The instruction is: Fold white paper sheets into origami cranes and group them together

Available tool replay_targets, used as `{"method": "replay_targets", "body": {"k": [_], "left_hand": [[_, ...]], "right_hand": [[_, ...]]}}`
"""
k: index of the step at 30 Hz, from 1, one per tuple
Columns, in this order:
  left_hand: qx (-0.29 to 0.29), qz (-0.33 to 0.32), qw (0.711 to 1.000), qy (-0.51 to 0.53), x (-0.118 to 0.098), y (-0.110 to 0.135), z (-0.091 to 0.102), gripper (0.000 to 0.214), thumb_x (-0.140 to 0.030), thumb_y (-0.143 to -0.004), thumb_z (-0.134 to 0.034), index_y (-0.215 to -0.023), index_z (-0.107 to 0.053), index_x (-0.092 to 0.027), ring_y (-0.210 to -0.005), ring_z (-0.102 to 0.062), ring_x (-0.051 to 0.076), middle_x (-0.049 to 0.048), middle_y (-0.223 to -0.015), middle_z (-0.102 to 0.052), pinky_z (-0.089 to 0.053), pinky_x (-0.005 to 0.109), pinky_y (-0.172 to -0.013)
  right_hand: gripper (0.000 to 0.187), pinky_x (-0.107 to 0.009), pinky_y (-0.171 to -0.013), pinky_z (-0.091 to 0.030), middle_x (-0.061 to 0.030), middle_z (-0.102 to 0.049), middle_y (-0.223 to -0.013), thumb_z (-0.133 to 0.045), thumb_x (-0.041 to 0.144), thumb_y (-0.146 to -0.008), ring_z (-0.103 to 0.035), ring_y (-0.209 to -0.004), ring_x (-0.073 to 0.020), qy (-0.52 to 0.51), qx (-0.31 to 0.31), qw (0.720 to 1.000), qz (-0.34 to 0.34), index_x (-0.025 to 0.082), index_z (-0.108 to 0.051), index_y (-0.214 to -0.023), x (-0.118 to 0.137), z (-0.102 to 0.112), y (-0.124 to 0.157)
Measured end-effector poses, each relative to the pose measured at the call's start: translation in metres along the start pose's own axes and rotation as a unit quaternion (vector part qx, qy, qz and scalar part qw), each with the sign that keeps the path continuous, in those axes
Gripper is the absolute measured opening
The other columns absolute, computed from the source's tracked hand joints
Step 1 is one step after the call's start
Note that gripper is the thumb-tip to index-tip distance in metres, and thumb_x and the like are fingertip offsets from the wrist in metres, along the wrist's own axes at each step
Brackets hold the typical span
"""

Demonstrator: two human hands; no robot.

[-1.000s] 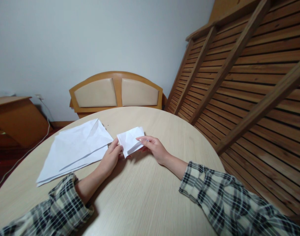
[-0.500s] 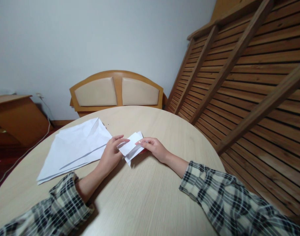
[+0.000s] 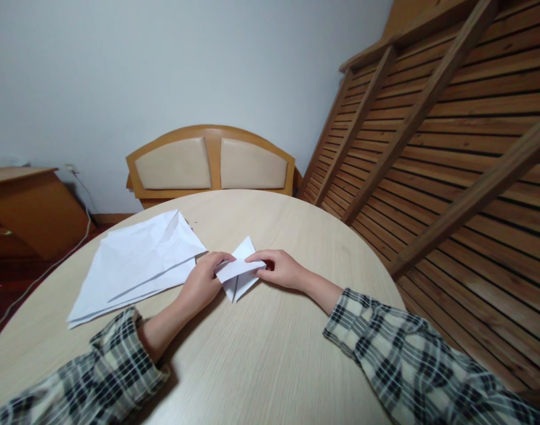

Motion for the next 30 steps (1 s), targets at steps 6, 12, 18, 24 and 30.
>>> {"method": "replay_targets", "body": {"k": [6, 12, 18, 24, 30], "left_hand": [[0.002, 0.016, 1.000, -0.007, -0.006, -0.001, 0.001, 0.032, -0.010, -0.071, -0.050, -0.097, -0.065, -0.020, -0.091, -0.062, 0.026, 0.0081, -0.096, -0.070, -0.046, 0.042, -0.084], [-0.005, 0.026, 1.000, -0.008, -0.006, -0.001, 0.001, 0.027, -0.014, -0.073, -0.051, -0.094, -0.066, -0.021, -0.086, -0.062, 0.025, 0.0065, -0.091, -0.071, -0.046, 0.040, -0.080], [-0.011, 0.032, 0.999, 0.024, -0.009, -0.002, 0.003, 0.018, -0.023, -0.081, -0.054, -0.090, -0.069, -0.022, -0.079, -0.059, 0.026, 0.0059, -0.084, -0.071, -0.041, 0.037, -0.072], [-0.022, 0.050, 0.998, 0.027, -0.006, -0.002, 0.004, 0.019, -0.029, -0.084, -0.054, -0.091, -0.069, -0.021, -0.077, -0.058, 0.026, 0.0060, -0.079, -0.068, -0.039, 0.035, -0.070], [-0.033, 0.072, 0.995, 0.065, -0.008, -0.001, 0.006, 0.030, -0.041, -0.092, -0.046, -0.090, -0.068, -0.020, -0.079, -0.061, 0.026, 0.0064, -0.083, -0.069, -0.043, 0.037, -0.074]], "right_hand": [[0.039, -0.030, -0.083, -0.045, -0.0052, -0.068, -0.098, -0.059, 0.006, -0.072, -0.061, -0.090, -0.0173, 0.120, -0.031, 0.992, 0.017, 0.021, -0.072, -0.106, 0.001, 0.004, -0.002], [0.031, -0.029, -0.076, -0.043, -0.0041, -0.057, -0.091, -0.063, 0.016, -0.078, -0.055, -0.083, -0.0159, 0.183, -0.045, 0.982, -0.027, 0.024, -0.072, -0.107, -0.003, 0.006, 0.000], [0.021, -0.032, -0.082, -0.042, -0.0058, -0.057, -0.100, -0.066, 0.023, -0.080, -0.054, -0.092, -0.0180, 0.190, -0.076, 0.978, -0.040, 0.024, -0.073, -0.100, -0.007, 0.009, -0.001], [0.017, -0.032, -0.080, -0.038, -0.0034, -0.061, -0.077, -0.060, 0.028, -0.086, -0.054, -0.080, -0.0169, 0.185, -0.052, 0.981, -0.036, 0.019, -0.071, -0.076, -0.009, 0.007, -0.005], [0.033, -0.028, -0.064, -0.033, -0.0021, -0.056, -0.065, -0.056, 0.032, -0.087, -0.049, -0.066, -0.0142, 0.132, -0.083, 0.986, -0.063, 0.017, -0.060, -0.058, -0.012, 0.011, -0.004]]}}
Point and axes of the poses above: each hand's wrist, its own y-axis away from the middle knuckle, its own z-axis out of the back of the hand, x = y × z, the point moved 5 cm from there along -y, towards the middle knuckle
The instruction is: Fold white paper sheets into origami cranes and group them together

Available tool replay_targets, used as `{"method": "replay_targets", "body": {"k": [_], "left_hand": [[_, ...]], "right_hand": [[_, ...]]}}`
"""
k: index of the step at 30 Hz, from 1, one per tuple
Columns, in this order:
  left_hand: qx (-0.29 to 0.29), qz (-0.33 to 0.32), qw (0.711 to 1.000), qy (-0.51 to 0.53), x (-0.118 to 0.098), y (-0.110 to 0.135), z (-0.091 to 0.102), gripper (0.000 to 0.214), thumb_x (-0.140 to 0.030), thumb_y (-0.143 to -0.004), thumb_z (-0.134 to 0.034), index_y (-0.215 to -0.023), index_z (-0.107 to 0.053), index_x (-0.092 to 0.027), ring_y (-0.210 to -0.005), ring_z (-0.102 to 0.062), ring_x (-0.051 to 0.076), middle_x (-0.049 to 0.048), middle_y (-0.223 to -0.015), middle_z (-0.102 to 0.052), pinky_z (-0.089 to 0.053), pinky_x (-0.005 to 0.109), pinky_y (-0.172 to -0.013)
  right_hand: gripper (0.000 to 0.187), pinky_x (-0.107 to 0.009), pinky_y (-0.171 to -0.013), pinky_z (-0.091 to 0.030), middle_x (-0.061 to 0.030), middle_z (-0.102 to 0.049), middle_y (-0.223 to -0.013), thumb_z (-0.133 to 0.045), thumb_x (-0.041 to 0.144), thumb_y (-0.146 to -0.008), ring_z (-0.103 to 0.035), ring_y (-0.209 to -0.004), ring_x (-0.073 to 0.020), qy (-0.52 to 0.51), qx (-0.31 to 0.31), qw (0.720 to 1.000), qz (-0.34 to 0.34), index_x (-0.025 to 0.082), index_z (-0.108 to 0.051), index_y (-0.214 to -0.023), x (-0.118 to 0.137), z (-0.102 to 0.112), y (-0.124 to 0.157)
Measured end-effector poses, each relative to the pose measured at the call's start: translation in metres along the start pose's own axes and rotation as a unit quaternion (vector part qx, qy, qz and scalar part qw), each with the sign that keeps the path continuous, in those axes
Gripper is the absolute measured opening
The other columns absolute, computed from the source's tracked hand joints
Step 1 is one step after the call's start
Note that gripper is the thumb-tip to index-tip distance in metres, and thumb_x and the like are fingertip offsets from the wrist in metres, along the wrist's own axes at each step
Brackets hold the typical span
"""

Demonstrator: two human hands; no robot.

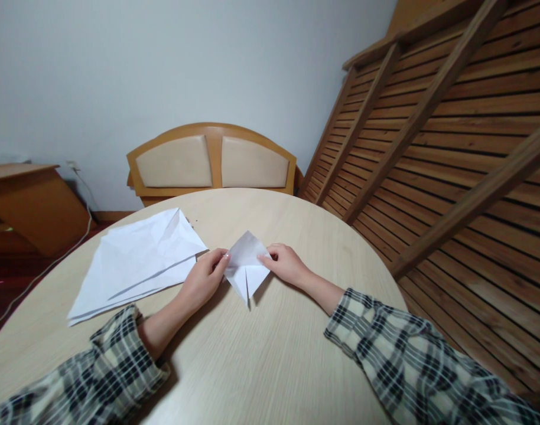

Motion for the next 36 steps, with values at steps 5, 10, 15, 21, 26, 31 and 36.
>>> {"method": "replay_targets", "body": {"k": [5, 10, 15, 21, 26, 31, 36], "left_hand": [[-0.013, 0.036, 0.991, 0.129, 0.008, -0.001, 0.000, 0.049, -0.051, -0.096, -0.032, -0.095, -0.069, -0.019, -0.093, -0.064, 0.027, 0.0068, -0.094, -0.073, -0.045, 0.041, -0.090], [0.002, 0.034, 0.991, 0.131, 0.008, -0.002, -0.001, 0.040, -0.049, -0.092, -0.042, -0.100, -0.066, -0.018, -0.098, -0.064, 0.024, 0.0073, -0.101, -0.072, -0.046, 0.039, -0.093], [0.037, 0.007, 0.994, 0.107, 0.004, -0.003, -0.006, 0.035, -0.043, -0.088, -0.051, -0.110, -0.061, -0.017, -0.089, -0.064, 0.022, 0.0071, -0.097, -0.069, -0.049, 0.036, -0.083], [0.051, 0.020, 0.991, 0.122, 0.009, -0.003, -0.009, 0.037, -0.041, -0.084, -0.058, -0.112, -0.058, -0.017, -0.082, -0.062, 0.018, 0.0022, -0.085, -0.062, -0.049, 0.032, -0.076], [0.071, 0.029, 0.987, 0.141, 0.008, -0.001, -0.012, 0.042, -0.040, -0.079, -0.063, -0.113, -0.057, -0.016, -0.075, -0.059, 0.017, 0.0001, -0.079, -0.059, -0.048, 0.030, -0.069], [0.061, 0.015, 0.994, 0.091, 0.008, -0.002, -0.010, 0.037, -0.039, -0.080, -0.061, -0.108, -0.059, -0.015, -0.069, -0.054, 0.016, -0.0012, -0.074, -0.056, -0.042, 0.028, -0.062], [0.057, 0.016, 0.998, 0.010, 0.011, -0.002, -0.007, 0.028, -0.040, -0.084, -0.054, -0.095, -0.064, -0.016, -0.068, -0.054, 0.017, 0.0006, -0.073, -0.059, -0.040, 0.029, -0.063]], "right_hand": [[0.032, -0.026, -0.057, -0.029, 0.0001, -0.051, -0.059, -0.055, 0.032, -0.084, -0.045, -0.058, -0.0119, -0.063, -0.011, 0.997, -0.049, 0.016, -0.057, -0.056, -0.004, -0.001, 0.001], [0.028, -0.025, -0.057, -0.031, 0.0000, -0.054, -0.061, -0.054, 0.029, -0.084, -0.046, -0.058, -0.0116, -0.069, -0.010, 0.995, -0.075, 0.014, -0.061, -0.062, -0.005, -0.001, 0.002], [0.025, -0.025, -0.057, -0.032, -0.0004, -0.057, -0.063, -0.054, 0.028, -0.085, -0.046, -0.059, -0.0115, -0.063, 0.003, 0.996, -0.069, 0.014, -0.064, -0.066, -0.003, -0.003, 0.002], [0.025, -0.025, -0.057, -0.031, 0.0007, -0.054, -0.061, -0.054, 0.026, -0.085, -0.046, -0.058, -0.0110, -0.050, 0.006, 0.998, -0.033, 0.015, -0.059, -0.062, 0.002, -0.004, 0.003], [0.026, -0.026, -0.060, -0.034, 0.0001, -0.055, -0.063, -0.052, 0.027, -0.087, -0.048, -0.060, -0.0121, -0.041, 0.020, 0.999, -0.001, 0.016, -0.058, -0.063, 0.007, -0.003, 0.003], [0.033, -0.027, -0.064, -0.034, 0.0012, -0.049, -0.060, -0.051, 0.030, -0.089, -0.046, -0.061, -0.0121, -0.014, 0.022, 0.999, 0.041, 0.018, -0.050, -0.059, 0.012, -0.004, 0.004], [0.047, -0.028, -0.066, -0.036, -0.0003, -0.050, -0.061, -0.036, 0.042, -0.098, -0.047, -0.062, -0.0133, -0.067, 0.030, 0.997, 0.030, 0.019, -0.047, -0.058, 0.011, -0.005, 0.004]]}}
Point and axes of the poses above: each hand's wrist, its own y-axis away from the middle knuckle, its own z-axis out of the back of the hand, x = y × z, the point moved 5 cm from there along -y, towards the middle knuckle
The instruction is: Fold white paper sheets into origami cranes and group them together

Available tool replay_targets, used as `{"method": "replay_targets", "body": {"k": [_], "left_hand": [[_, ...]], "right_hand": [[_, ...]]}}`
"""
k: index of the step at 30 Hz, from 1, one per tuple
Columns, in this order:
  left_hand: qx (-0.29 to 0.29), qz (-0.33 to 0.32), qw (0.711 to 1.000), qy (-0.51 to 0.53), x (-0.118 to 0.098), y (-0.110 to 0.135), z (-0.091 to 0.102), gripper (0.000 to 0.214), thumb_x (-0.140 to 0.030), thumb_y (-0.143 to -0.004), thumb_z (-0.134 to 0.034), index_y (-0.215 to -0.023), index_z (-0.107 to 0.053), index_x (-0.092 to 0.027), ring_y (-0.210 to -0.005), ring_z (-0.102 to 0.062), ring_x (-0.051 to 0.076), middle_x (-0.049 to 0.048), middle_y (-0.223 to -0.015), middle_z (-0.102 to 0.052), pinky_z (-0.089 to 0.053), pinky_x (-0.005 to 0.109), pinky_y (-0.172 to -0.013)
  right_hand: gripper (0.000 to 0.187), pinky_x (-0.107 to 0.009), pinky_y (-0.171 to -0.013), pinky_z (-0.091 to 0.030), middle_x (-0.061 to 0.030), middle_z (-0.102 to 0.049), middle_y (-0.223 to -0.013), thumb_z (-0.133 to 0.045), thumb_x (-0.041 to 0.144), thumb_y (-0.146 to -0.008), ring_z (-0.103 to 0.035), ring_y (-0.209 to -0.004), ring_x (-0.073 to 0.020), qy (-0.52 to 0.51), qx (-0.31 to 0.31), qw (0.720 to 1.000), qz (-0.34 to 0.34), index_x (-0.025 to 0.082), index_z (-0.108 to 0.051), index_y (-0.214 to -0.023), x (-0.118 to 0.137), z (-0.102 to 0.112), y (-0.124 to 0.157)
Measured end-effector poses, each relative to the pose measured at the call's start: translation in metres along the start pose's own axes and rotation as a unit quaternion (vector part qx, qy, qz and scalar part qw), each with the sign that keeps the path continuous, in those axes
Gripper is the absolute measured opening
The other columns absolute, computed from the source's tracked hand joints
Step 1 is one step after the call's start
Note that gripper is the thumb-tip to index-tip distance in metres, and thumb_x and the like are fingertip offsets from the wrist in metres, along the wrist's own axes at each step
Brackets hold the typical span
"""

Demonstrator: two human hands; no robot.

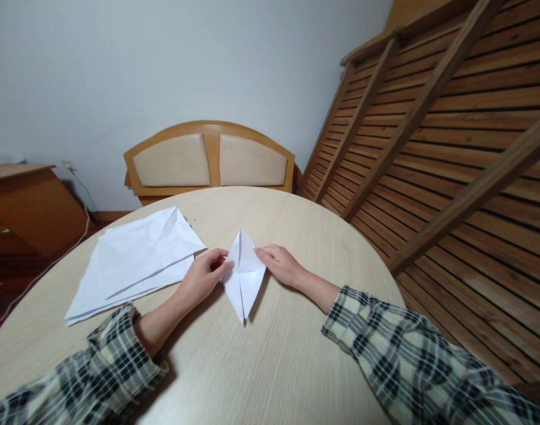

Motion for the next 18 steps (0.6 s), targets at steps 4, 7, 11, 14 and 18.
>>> {"method": "replay_targets", "body": {"k": [4, 7, 11, 14, 18], "left_hand": [[-0.013, 0.004, 1.000, -0.018, 0.004, 0.000, 0.001, 0.026, -0.039, -0.085, -0.053, -0.091, -0.064, -0.017, -0.070, -0.055, 0.018, 0.0014, -0.073, -0.060, -0.040, 0.030, -0.065], [-0.015, 0.008, 1.000, -0.012, 0.006, 0.000, 0.001, 0.026, -0.039, -0.085, -0.053, -0.092, -0.063, -0.017, -0.070, -0.056, 0.018, 0.0016, -0.074, -0.061, -0.041, 0.029, -0.064], [-0.016, 0.008, 0.999, -0.028, 0.005, 0.000, 0.001, 0.027, -0.039, -0.084, -0.052, -0.092, -0.063, -0.017, -0.070, -0.057, 0.019, 0.0025, -0.075, -0.063, -0.042, 0.030, -0.065], [-0.016, 0.008, 0.999, -0.037, 0.003, 0.000, 0.001, 0.027, -0.039, -0.084, -0.051, -0.094, -0.063, -0.016, -0.072, -0.058, 0.020, 0.0035, -0.076, -0.064, -0.043, 0.031, -0.066], [-0.013, 0.005, 0.999, -0.040, 0.000, 0.000, 0.002, 0.026, -0.038, -0.085, -0.051, -0.094, -0.062, -0.017, -0.073, -0.060, 0.020, 0.0036, -0.078, -0.065, -0.044, 0.032, -0.068]], "right_hand": [[0.039, -0.029, -0.075, -0.040, -0.0044, -0.063, -0.077, -0.035, 0.029, -0.097, -0.056, -0.076, -0.0158, -0.033, -0.004, 0.999, -0.023, 0.018, -0.060, -0.070, -0.002, 0.001, 0.000], [0.026, -0.030, -0.079, -0.040, -0.0043, -0.067, -0.082, -0.045, 0.021, -0.090, -0.057, -0.082, -0.0163, -0.001, 0.022, 1.000, -0.005, 0.018, -0.067, -0.077, 0.002, 0.001, 0.000], [0.022, -0.030, -0.081, -0.040, -0.0048, -0.070, -0.084, -0.050, 0.019, -0.089, -0.058, -0.083, -0.0165, 0.029, 0.039, 0.999, 0.026, 0.017, -0.071, -0.082, 0.006, 0.000, 0.000], [0.022, -0.031, -0.081, -0.040, -0.0055, -0.071, -0.086, -0.051, 0.024, -0.092, -0.058, -0.083, -0.0165, 0.031, 0.039, 0.998, 0.046, 0.017, -0.072, -0.087, 0.008, 0.000, 0.000], [0.020, -0.030, -0.081, -0.039, -0.0043, -0.071, -0.087, -0.056, 0.030, -0.092, -0.057, -0.081, -0.0155, 0.031, 0.046, 0.997, 0.056, 0.018, -0.072, -0.091, 0.009, -0.002, 0.001]]}}
Point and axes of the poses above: each hand's wrist, its own y-axis away from the middle knuckle, its own z-axis out of the back of the hand, x = y × z, the point moved 5 cm from there along -y, towards the middle knuckle
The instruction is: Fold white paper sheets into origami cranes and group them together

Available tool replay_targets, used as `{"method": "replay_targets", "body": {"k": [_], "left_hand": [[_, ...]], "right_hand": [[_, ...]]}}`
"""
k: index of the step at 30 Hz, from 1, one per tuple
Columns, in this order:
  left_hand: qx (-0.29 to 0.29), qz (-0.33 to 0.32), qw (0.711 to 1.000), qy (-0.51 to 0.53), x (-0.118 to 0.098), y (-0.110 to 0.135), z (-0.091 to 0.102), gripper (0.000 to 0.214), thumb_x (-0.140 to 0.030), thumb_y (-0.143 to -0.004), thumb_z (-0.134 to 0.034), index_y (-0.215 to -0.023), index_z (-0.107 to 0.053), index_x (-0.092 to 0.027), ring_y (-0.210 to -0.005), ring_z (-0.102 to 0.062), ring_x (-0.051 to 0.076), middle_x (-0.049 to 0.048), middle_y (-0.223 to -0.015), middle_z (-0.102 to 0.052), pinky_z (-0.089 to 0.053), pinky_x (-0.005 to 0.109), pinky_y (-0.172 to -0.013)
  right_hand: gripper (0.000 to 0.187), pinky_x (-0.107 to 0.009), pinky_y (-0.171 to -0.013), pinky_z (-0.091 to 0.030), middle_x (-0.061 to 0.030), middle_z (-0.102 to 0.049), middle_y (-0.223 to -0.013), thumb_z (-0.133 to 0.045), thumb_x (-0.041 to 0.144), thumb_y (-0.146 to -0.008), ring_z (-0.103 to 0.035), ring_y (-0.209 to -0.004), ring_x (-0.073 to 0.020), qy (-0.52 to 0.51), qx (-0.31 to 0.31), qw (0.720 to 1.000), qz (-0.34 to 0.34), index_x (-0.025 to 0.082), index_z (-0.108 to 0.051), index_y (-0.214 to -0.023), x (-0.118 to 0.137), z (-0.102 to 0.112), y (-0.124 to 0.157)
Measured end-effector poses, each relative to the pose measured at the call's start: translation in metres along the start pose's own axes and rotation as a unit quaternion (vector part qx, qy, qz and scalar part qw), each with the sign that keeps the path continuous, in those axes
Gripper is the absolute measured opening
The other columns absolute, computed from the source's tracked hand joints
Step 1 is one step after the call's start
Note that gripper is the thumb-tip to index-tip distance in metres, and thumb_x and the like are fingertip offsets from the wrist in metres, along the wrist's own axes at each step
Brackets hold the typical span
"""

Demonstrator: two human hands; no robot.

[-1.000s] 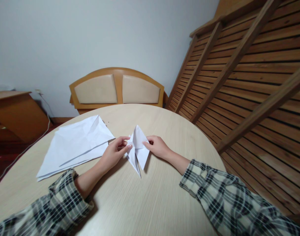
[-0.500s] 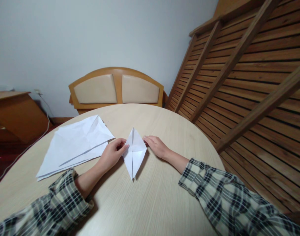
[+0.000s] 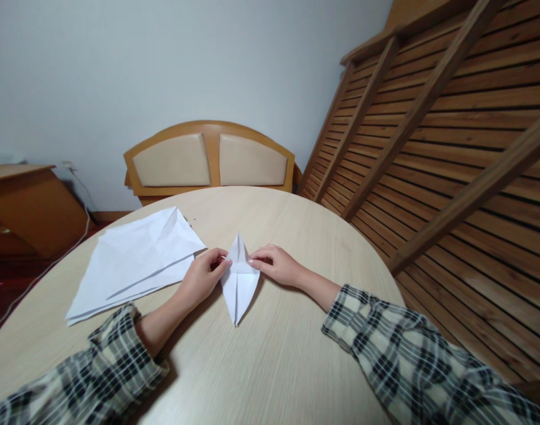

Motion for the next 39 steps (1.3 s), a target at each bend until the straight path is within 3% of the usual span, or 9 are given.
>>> {"method": "replay_targets", "body": {"k": [5, 10, 17, 21, 27, 30, 33, 36, 39], "left_hand": [[0.009, -0.011, 1.000, 0.018, -0.005, 0.001, 0.000, 0.025, -0.037, -0.085, -0.052, -0.095, -0.063, -0.017, -0.071, -0.060, 0.019, 0.0027, -0.077, -0.066, -0.043, 0.031, -0.066], [0.046, -0.033, 0.996, 0.066, -0.012, 0.003, -0.004, 0.024, -0.037, -0.085, -0.055, -0.098, -0.061, -0.018, -0.067, -0.058, 0.017, -0.0010, -0.070, -0.062, -0.043, 0.028, -0.063], [0.070, -0.041, 0.992, 0.094, -0.011, 0.005, -0.009, 0.032, -0.031, -0.082, -0.059, -0.110, -0.056, -0.018, -0.072, -0.058, 0.017, -0.0012, -0.077, -0.060, -0.045, 0.030, -0.068], [0.046, -0.039, 0.997, 0.038, -0.008, 0.004, -0.007, 0.034, -0.029, -0.083, -0.056, -0.116, -0.053, -0.018, -0.067, -0.054, 0.016, -0.0034, -0.073, -0.055, -0.042, 0.030, -0.065], [0.029, -0.044, 0.998, 0.022, -0.005, 0.002, -0.007, 0.039, -0.024, -0.084, -0.054, -0.122, -0.047, -0.020, -0.074, -0.058, 0.017, -0.0003, -0.083, -0.060, -0.046, 0.032, -0.071], [-0.014, -0.073, 0.997, -0.023, -0.009, 0.004, -0.003, 0.039, -0.021, -0.084, -0.054, -0.122, -0.045, -0.019, -0.081, -0.058, 0.019, 0.0056, -0.100, -0.059, -0.049, 0.035, -0.076], [-0.056, -0.128, 0.985, -0.097, -0.024, 0.010, 0.001, 0.026, -0.025, -0.086, -0.055, -0.110, -0.051, -0.018, -0.091, -0.057, 0.023, 0.0091, -0.104, -0.057, -0.048, 0.041, -0.083], [-0.017, -0.182, 0.972, -0.146, -0.043, 0.018, -0.005, 0.016, -0.031, -0.092, -0.050, -0.100, -0.056, -0.019, -0.097, -0.056, 0.026, 0.0093, -0.101, -0.059, -0.046, 0.044, -0.087], [0.040, -0.218, 0.961, -0.168, -0.050, 0.025, -0.015, 0.022, -0.031, -0.093, -0.050, -0.110, -0.060, -0.019, -0.105, -0.056, 0.027, 0.0122, -0.113, -0.061, -0.047, 0.046, -0.092]], "right_hand": [[0.016, -0.029, -0.079, -0.038, -0.0021, -0.068, -0.081, -0.060, 0.030, -0.090, -0.055, -0.079, -0.0150, 0.008, -0.003, 1.000, -0.007, 0.019, -0.070, -0.084, -0.001, -0.001, 0.000], [0.025, -0.028, -0.074, -0.036, 0.0005, -0.058, -0.068, -0.060, 0.032, -0.089, -0.049, -0.072, -0.0144, 0.028, -0.003, 0.999, -0.024, 0.018, -0.062, -0.069, -0.002, -0.001, -0.001], [0.023, -0.027, -0.070, -0.034, 0.0006, -0.057, -0.067, -0.058, 0.030, -0.089, -0.049, -0.071, -0.0145, 0.024, -0.028, 0.998, -0.041, 0.018, -0.060, -0.070, -0.004, 0.001, 0.001], [0.016, -0.028, -0.073, -0.035, 0.0004, -0.062, -0.075, -0.069, 0.031, -0.081, -0.052, -0.075, -0.0152, 0.023, -0.013, 0.999, -0.037, 0.018, -0.060, -0.079, -0.003, -0.001, 0.000], [0.027, -0.030, -0.077, -0.035, 0.0012, -0.063, -0.079, -0.077, 0.029, -0.072, -0.053, -0.080, -0.0168, 0.060, 0.001, 0.997, -0.041, 0.019, -0.059, -0.089, 0.001, -0.001, -0.001], [0.029, -0.029, -0.076, -0.035, 0.0022, -0.061, -0.076, -0.076, 0.027, -0.072, -0.053, -0.077, -0.0159, 0.057, -0.016, 0.997, -0.057, 0.018, -0.058, -0.093, -0.001, 0.000, 0.000], [0.036, -0.028, -0.071, -0.036, 0.0031, -0.059, -0.074, -0.075, 0.026, -0.072, -0.052, -0.071, -0.0142, 0.041, -0.033, 0.995, -0.086, 0.017, -0.056, -0.101, -0.005, 0.001, 0.001], [0.059, -0.028, -0.068, -0.037, 0.0028, -0.060, -0.075, -0.072, 0.024, -0.073, -0.054, -0.069, -0.0142, 0.005, -0.046, 0.992, -0.113, 0.016, -0.046, -0.126, -0.009, 0.002, 0.002], [0.081, -0.028, -0.067, -0.039, 0.0021, -0.062, -0.076, -0.068, 0.024, -0.076, -0.056, -0.070, -0.0150, -0.025, -0.065, 0.990, -0.125, 0.016, -0.028, -0.145, -0.014, 0.002, 0.004]]}}
Point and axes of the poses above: each hand's wrist, its own y-axis away from the middle knuckle, its own z-axis out of the back of the hand, x = y × z, the point moved 5 cm from there along -y, towards the middle knuckle
